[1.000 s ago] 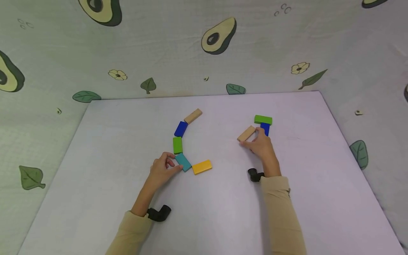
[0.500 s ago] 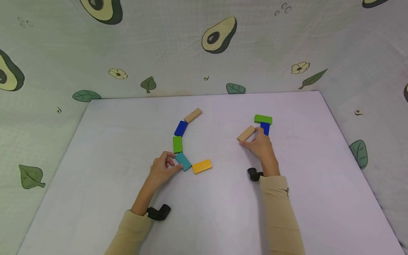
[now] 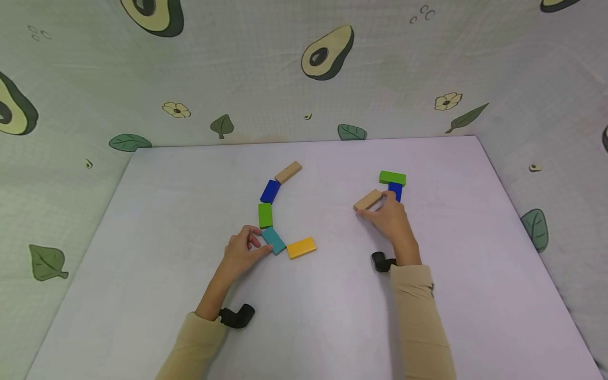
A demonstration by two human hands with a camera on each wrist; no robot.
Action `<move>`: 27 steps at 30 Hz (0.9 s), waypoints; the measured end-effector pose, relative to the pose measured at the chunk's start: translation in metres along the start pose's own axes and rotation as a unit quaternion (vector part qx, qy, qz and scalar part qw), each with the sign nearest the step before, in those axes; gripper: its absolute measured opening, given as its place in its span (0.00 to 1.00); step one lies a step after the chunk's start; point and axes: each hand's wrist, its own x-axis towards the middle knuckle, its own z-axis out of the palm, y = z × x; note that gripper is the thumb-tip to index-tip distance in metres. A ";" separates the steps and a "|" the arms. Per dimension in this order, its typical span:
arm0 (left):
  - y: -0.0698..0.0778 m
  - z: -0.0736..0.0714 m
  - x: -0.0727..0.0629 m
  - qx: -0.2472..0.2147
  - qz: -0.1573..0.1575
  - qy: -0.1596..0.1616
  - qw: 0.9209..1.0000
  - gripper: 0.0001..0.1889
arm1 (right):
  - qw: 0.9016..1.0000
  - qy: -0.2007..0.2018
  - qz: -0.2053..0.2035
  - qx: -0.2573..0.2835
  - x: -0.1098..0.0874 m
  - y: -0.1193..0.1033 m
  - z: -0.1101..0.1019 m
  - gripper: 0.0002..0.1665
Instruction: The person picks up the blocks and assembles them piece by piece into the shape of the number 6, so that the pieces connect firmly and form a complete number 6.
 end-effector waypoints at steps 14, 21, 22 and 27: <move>0.001 0.000 0.001 -0.001 -0.006 -0.002 1.000 0.22 | 0.994 -0.046 -0.028 0.097 -0.013 -0.002 0.014 0.57; 0.000 0.000 0.001 0.000 -0.010 -0.005 1.000 0.23 | 0.990 -0.066 -0.040 0.119 -0.017 -0.008 0.027 0.55; 0.000 0.000 0.001 0.000 -0.009 -0.005 1.000 0.23 | 0.990 -0.066 -0.042 0.119 -0.017 -0.009 0.028 0.55; 0.001 -0.001 0.001 0.000 -0.008 -0.005 1.000 0.23 | 0.990 -0.063 -0.052 0.114 -0.018 -0.011 0.032 0.53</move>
